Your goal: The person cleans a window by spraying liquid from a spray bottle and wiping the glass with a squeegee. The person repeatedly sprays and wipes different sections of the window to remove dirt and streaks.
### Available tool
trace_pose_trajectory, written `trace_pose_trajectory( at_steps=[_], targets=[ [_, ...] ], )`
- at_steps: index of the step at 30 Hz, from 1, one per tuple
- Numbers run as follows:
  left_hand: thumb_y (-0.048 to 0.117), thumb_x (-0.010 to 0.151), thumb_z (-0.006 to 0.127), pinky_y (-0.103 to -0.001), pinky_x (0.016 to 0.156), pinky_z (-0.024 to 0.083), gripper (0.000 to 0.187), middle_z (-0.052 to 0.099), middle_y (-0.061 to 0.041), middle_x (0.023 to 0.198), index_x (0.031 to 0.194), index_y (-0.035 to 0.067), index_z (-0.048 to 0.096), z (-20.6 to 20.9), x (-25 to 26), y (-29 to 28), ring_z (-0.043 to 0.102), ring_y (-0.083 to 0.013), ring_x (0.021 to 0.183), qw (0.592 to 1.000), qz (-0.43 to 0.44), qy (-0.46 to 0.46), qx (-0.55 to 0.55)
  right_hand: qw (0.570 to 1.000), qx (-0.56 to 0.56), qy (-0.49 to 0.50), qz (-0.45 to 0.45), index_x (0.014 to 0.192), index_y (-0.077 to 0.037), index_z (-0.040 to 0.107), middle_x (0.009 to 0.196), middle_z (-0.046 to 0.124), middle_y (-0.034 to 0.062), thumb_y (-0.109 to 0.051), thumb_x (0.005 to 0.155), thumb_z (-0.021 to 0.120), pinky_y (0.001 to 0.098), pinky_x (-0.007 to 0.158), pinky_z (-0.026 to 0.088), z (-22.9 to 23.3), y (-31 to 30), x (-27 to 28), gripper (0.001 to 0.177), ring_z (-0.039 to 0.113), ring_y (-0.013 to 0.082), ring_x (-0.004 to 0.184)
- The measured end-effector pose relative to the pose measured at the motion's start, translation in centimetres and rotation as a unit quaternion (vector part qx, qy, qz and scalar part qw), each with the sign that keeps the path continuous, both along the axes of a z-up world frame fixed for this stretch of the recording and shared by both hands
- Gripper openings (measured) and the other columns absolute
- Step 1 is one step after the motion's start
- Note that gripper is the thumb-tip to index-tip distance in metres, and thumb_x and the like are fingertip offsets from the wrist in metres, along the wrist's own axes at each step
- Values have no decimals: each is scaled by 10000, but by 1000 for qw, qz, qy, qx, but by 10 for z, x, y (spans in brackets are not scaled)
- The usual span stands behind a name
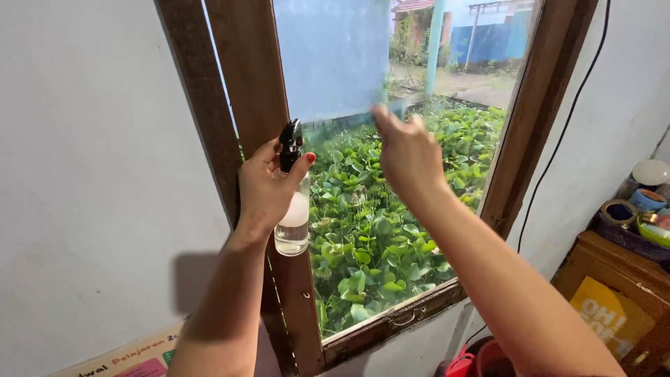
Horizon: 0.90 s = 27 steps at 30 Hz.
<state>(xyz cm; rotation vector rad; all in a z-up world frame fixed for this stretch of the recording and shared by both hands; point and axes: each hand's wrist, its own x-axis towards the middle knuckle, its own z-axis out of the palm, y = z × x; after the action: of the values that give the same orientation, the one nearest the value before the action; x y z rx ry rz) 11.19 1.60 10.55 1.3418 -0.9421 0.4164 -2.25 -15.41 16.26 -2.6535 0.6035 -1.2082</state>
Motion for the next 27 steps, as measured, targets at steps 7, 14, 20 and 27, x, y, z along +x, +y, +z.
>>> trace_pose_trajectory(
  at_steps=[7, 14, 20, 27],
  targets=[
    [182, 866, 873, -335, 816, 601, 360, 735, -91, 910, 1159, 13, 750, -5, -1, 1, 659, -109, 891, 999, -25, 5, -37, 984, -59, -155, 58, 1411, -100, 637, 1288, 612, 353, -134, 1105, 420, 702, 911, 460, 82, -24, 4, 377, 598, 571, 1131],
    [215, 852, 882, -361, 813, 607, 389, 744, -117, 920, 1149, 3, 748, -9, 12, -1, 689, -140, 858, 1000, -21, -4, -21, 975, -55, -215, 5, 902, -240, 761, 730, 718, 129, -150, 851, 514, 542, 660, 570, 114, -24, 43, 268, 741, 409, 766],
    [179, 860, 880, -352, 845, 592, 377, 722, -112, 927, 1149, -15, 737, -15, 7, 1, 672, -138, 897, 998, -18, -22, -48, 995, 33, -95, 19, 1422, -195, 621, 1100, 632, 388, -180, 1116, 405, 564, 782, 590, -7, 16, 4, 374, 696, 457, 899],
    [156, 871, 867, -315, 721, 612, 356, 698, -115, 898, 1134, -44, 734, -21, 17, 6, 682, -135, 844, 999, -15, -39, -35, 991, 17, -129, 39, 1414, -238, 639, 993, 670, 285, -236, 1109, 478, 543, 735, 587, 50, -48, 24, 345, 711, 375, 829]
  ],
)
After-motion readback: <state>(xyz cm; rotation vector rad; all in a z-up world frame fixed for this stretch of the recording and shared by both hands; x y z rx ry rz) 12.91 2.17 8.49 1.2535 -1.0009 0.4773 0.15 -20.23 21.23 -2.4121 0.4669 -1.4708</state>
